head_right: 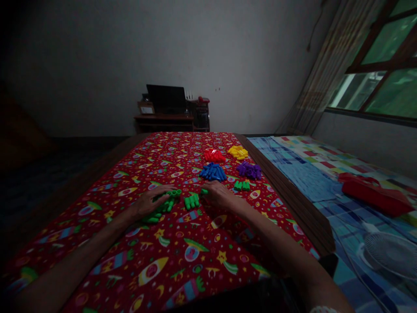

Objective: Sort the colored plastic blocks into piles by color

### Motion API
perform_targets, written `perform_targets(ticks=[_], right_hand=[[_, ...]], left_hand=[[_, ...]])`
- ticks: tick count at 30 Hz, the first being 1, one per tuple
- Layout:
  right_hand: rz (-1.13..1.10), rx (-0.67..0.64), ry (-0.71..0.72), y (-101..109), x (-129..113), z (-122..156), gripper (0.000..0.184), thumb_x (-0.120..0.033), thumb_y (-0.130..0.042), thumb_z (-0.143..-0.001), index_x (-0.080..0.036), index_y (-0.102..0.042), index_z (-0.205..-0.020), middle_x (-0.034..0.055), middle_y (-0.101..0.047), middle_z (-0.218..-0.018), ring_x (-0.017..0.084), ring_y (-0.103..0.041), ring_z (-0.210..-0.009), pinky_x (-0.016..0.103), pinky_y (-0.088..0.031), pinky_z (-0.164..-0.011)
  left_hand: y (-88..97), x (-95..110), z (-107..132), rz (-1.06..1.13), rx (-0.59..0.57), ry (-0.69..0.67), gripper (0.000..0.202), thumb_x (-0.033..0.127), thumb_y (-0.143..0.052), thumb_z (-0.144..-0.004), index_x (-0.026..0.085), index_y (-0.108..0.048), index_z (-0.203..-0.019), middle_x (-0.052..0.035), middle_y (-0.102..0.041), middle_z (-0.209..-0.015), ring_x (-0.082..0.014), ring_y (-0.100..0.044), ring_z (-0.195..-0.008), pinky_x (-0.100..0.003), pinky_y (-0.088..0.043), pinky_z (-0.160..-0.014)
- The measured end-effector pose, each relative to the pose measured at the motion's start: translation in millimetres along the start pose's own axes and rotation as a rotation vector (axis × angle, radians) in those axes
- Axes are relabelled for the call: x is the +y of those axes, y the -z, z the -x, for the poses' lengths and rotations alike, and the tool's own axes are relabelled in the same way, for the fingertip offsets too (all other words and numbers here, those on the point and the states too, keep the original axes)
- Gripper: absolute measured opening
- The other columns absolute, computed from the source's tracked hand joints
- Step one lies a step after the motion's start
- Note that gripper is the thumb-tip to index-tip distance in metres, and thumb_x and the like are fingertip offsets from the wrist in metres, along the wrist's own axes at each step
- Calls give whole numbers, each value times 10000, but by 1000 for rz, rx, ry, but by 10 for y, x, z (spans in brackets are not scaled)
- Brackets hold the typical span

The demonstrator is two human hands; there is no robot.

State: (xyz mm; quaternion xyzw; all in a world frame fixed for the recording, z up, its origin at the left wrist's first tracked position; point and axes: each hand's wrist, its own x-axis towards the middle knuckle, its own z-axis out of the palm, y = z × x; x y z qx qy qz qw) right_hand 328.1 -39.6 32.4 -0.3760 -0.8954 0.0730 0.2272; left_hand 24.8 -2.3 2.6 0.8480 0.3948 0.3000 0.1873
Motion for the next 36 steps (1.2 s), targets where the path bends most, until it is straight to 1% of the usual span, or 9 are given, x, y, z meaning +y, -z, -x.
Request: perform_targets(ticks=[3, 5, 10, 14, 17, 20, 25, 31, 36], right_hand=[[84, 40, 34, -133, -22, 27, 293, -189, -516, -887, -181, -584, -1171, 135, -611, -1137, 240, -533, -1082, 386, -458, -908], [104, 75, 24, -155, 29, 96, 308, -173, -488, -896, -196, -552, -1197, 129, -588, -1161, 231, -517, -1085, 391, -451, -922], [115, 114, -18, -26, 302, 369, 257, -162, -441, -902, -204, -576, -1117, 86, -617, -1015, 205, -544, -940, 352, -457, -864], [189, 94, -80, 83, 488, 518, 204, -141, -426, -891, -192, -622, -910, 72, -628, -822, 197, -545, -769, 333, -470, -754], [203, 102, -55, 104, 451, 534, 176, -187, -466, -906, -194, -623, -983, 94, -651, -930, 209, -571, -860, 331, -474, -772], [209, 94, -23, 35, 278, 474, 217, -263, -513, -915, -202, -605, -1102, 115, -628, -1081, 228, -563, -999, 353, -472, -841], [250, -10, -43, -75, 81, 352, 185, -157, -487, -907, -196, -626, -1023, 107, -611, -1028, 216, -541, -966, 339, -474, -824], [337, 48, -125, 76, 314, 447, 212, -97, -497, -876, -188, -621, -1023, 116, -630, -1079, 224, -539, -995, 348, -472, -847], [490, -32, -188, 69, 469, 607, 207, -118, -501, -868, -192, -652, -989, 124, -642, -1102, 265, -534, -1092, 409, -459, -896]], left_hand=[[-7, -11, 15, 4, 43, 32, 600, 643, -382, -861, 175, -715, -1032, -126, -703, -1138, -269, -642, -1073, -404, -492, -974], [-5, -11, 22, 3, 71, 46, 599, 649, -389, -856, 177, -718, -1027, -120, -707, -1130, -266, -646, -1063, -401, -496, -967], [4, -11, 15, 0, 156, 85, 592, 658, -386, -850, 192, -715, -1007, -101, -719, -1099, -252, -655, -1031, -381, -499, -960], [3, -25, -3, 0, 231, 126, 632, 698, -360, -834, 194, -707, -991, -95, -717, -1104, -256, -654, -1032, -377, -499, -961], [-1, -29, -13, 11, 249, 141, 652, 710, -344, -831, 187, -706, -977, -97, -721, -1090, -260, -657, -1018, -381, -505, -951], [-4, -25, -9, 10, 241, 151, 646, 715, -355, -824, 192, -705, -966, -90, -725, -1080, -262, -659, -1010, -380, -508, -944], [3, -30, 7, -5, 245, 148, 650, 719, -360, -819, 185, -707, -948, -102, -724, -1071, -262, -662, -1002, -377, -511, -936], [12, -38, -6, -4, 250, 102, 580, 664, -380, -840, 191, -704, -930, -100, -728, -1056, -245, -667, -988, -366, -511, -941], [69, 62, -27, -21, 320, 45, 468, 559, -411, -872, 190, -693, -919, -92, -725, -1044, -234, -659, -997, -377, -512, -940]])
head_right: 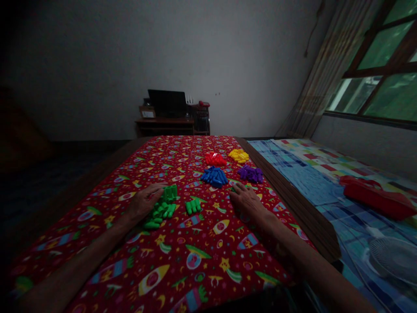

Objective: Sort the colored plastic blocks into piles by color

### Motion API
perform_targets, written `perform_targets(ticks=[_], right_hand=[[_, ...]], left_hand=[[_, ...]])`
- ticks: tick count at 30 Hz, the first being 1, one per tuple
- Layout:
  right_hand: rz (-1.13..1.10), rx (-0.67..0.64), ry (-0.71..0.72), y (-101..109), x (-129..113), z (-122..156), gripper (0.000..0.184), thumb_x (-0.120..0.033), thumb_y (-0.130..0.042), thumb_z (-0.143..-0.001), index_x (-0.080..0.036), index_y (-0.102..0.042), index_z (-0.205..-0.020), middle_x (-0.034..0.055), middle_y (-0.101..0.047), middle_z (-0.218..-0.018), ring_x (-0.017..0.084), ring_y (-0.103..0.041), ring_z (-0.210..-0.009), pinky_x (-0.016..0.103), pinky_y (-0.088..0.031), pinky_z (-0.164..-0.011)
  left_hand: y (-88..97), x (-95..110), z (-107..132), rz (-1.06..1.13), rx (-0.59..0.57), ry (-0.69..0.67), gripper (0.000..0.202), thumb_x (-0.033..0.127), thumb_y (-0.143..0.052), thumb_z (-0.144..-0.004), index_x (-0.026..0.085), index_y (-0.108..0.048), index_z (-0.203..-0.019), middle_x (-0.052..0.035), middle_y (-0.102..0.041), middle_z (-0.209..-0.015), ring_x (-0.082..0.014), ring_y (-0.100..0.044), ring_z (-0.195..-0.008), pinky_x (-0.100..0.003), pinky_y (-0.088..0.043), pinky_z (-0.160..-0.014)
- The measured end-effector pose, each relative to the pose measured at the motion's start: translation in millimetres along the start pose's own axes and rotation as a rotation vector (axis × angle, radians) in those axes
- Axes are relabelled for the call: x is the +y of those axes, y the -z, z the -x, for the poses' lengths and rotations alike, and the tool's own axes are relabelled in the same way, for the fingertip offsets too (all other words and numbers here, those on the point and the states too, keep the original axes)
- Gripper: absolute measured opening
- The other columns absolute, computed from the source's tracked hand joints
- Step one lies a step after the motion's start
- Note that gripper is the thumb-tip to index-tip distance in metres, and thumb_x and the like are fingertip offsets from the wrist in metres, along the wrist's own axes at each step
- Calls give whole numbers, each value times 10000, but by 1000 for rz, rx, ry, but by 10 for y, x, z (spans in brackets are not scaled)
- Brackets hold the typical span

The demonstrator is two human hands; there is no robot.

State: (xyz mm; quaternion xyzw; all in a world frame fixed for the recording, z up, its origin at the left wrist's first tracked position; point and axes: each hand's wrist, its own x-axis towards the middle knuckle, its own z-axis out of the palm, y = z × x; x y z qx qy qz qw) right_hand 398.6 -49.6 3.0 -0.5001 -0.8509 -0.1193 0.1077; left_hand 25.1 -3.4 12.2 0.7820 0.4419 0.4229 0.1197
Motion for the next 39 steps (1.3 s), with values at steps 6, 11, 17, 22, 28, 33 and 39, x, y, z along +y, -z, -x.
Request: perform_targets(ticks=[6, 11, 17, 22, 28, 33, 39], right_hand=[[-239, 234, 94, 206, -411, -140, 295, -208, -464, -925, -191, -608, -1183, 147, -635, -1207, 253, -575, -1110, 422, -464, -921], [-644, 203, 271, 303, -942, -368, 366, -289, -470, -951, -155, -514, -1288, 59, -716, -916, 124, -627, -697, 222, -465, -635], [-394, 234, 13, 332, -517, -436, 216, -205, -477, -917, -124, -648, -1021, 96, -705, -849, 162, -619, -722, 238, -417, -645], [-86, 64, -273, 348, 142, -289, 229, -147, -448, -899, -123, -670, -946, 144, -699, -888, 210, -628, -842, 261, -412, -720], [-72, -49, -265, 317, 187, -210, 405, -303, -332, -990, -142, -659, -812, 115, -691, -798, 165, -610, -707, 243, -365, -646], [-228, 140, -157, 360, -207, -347, 408, -323, -329, -995, -135, -669, -869, 92, -677, -770, 160, -592, -671, 248, -377, -642], [-393, -10, 320, 164, -991, -492, 341, -285, -495, -936, -204, -558, -1262, 116, -617, -1153, 203, -555, -1030, 320, -449, -866]], left_hand=[[-4, 436, 20, 5, 126, -140, 328, 410, -459, -908, 179, -691, -879, -81, -697, -965, -214, -648, -947, -347, -527, -876], [-163, 834, 173, 51, -29, -260, 258, 335, -489, -929, 189, -682, -839, -43, -654, -823, -157, -635, -775, -262, -528, -709], [-68, 497, 247, -172, -190, -272, 275, 388, -478, -941, 217, -659, -1059, -77, -656, -1095, -214, -607, -1039, -366, -494, -915], [-7, 50, 354, -379, -271, -190, 423, 480, -534, -883, 256, -587, -1238, -98, -565, -1316, -280, -518, -1215, -460, -433, -1018], [-54, 113, 304, -272, -263, -123, 362, 424, -510, -880, 219, -639, -1149, -96, -627, -1204, -247, -593, -1105, -402, -481, -959], [-58, 161, 155, -161, -257, -23, 279, 332, -536, -807, 211, -691, -1005, -71, -696, -1032, -218, -653, -961, -342, -521, -866], [-47, 173, 139, -186, -211, 56, 315, 368, -530, -804, 208, -689, -1023, -72, -704, -1032, -225, -652, -963, -351, -517, -882]])
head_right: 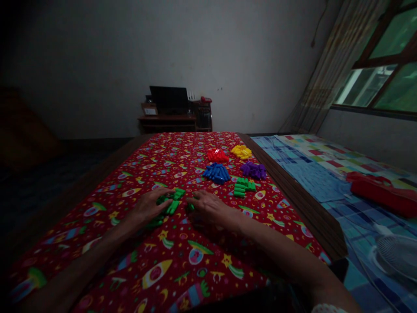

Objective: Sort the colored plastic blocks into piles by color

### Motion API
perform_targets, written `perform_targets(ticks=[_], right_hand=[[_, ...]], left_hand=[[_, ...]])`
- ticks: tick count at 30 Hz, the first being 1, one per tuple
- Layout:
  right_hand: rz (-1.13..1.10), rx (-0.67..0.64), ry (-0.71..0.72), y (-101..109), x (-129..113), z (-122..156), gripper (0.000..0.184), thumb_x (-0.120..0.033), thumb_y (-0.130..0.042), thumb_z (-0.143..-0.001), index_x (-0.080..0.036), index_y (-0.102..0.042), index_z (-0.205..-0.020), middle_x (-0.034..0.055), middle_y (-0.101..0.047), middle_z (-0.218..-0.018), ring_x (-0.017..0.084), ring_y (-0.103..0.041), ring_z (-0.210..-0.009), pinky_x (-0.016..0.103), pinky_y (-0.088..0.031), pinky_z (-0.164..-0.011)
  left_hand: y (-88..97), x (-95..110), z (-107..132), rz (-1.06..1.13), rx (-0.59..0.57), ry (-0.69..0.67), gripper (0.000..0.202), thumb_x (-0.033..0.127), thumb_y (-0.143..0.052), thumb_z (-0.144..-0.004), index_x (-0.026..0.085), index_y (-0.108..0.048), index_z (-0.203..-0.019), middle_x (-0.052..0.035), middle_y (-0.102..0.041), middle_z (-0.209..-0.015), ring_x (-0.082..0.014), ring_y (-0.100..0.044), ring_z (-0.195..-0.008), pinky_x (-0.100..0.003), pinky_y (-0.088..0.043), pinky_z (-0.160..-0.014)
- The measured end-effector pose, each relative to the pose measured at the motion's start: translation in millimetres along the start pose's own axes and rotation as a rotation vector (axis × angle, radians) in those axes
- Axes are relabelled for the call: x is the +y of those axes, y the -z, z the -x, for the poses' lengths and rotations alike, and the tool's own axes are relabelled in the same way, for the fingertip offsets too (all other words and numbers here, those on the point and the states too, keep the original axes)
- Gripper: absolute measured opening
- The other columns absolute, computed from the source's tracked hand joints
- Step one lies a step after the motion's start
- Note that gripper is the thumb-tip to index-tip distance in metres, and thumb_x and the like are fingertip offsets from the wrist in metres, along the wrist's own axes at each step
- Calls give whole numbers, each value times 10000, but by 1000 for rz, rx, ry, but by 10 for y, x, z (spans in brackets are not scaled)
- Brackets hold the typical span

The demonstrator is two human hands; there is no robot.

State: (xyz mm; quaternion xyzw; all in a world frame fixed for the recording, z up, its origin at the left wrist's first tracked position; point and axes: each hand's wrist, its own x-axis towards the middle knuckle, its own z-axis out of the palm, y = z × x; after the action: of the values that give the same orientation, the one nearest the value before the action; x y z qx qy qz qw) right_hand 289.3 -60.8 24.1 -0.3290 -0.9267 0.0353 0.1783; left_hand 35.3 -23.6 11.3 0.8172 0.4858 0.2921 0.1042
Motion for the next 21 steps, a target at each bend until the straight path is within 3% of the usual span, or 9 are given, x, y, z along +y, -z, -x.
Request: perform_targets(ticks=[4, 9, 11, 16, 21], right_hand=[[65, -23, 7, -90, 43, -46, 331, -200, -470, -938, -205, -551, -1259, 125, -591, -1176, 220, -513, -1099, 368, -437, -936], [133, 172, -138, 210, 486, 167, 373, -227, -485, -932, -182, -523, -1300, 155, -597, -1215, 241, -528, -1112, 422, -417, -962], [207, 151, -255, 367, 617, 256, 360, -243, -516, -918, -167, -560, -1266, 156, -631, -1176, 244, -564, -1068, 399, -429, -928], [251, -72, -446, 696, 728, 447, 277, -235, -599, -853, -175, -671, -1114, 111, -707, -985, 215, -634, -902, 288, -452, -785], [230, 32, -515, 846, 866, 722, 402, -262, -609, -836, -214, -607, -1235, 99, -681, -1082, 213, -621, -956, 292, -463, -798]], left_hand=[[-33, -28, 49, -41, -43, -69, 411, 436, -511, -846, 205, -634, -1163, -94, -662, -1172, -249, -604, -1090, -401, -483, -961], [-98, -32, 141, -157, -110, -161, 517, 456, -588, -822, 260, -553, -1299, -91, -575, -1322, -283, -521, -1220, -449, -429, -1029], [-119, -4, 157, -170, -87, -165, 491, 413, -596, -819, 256, -563, -1283, -93, -583, -1302, -281, -535, -1199, -442, -444, -1011], [-152, 50, 135, -95, -2, -191, 292, 309, -552, -837, 233, -625, -1110, -72, -664, -1099, -233, -618, -1032, -377, -504, -909], [-136, 75, 115, -106, -7, -123, 268, 307, -563, -822, 209, -626, -1064, -81, -676, -1065, -245, -632, -997, -384, -516, -876]])
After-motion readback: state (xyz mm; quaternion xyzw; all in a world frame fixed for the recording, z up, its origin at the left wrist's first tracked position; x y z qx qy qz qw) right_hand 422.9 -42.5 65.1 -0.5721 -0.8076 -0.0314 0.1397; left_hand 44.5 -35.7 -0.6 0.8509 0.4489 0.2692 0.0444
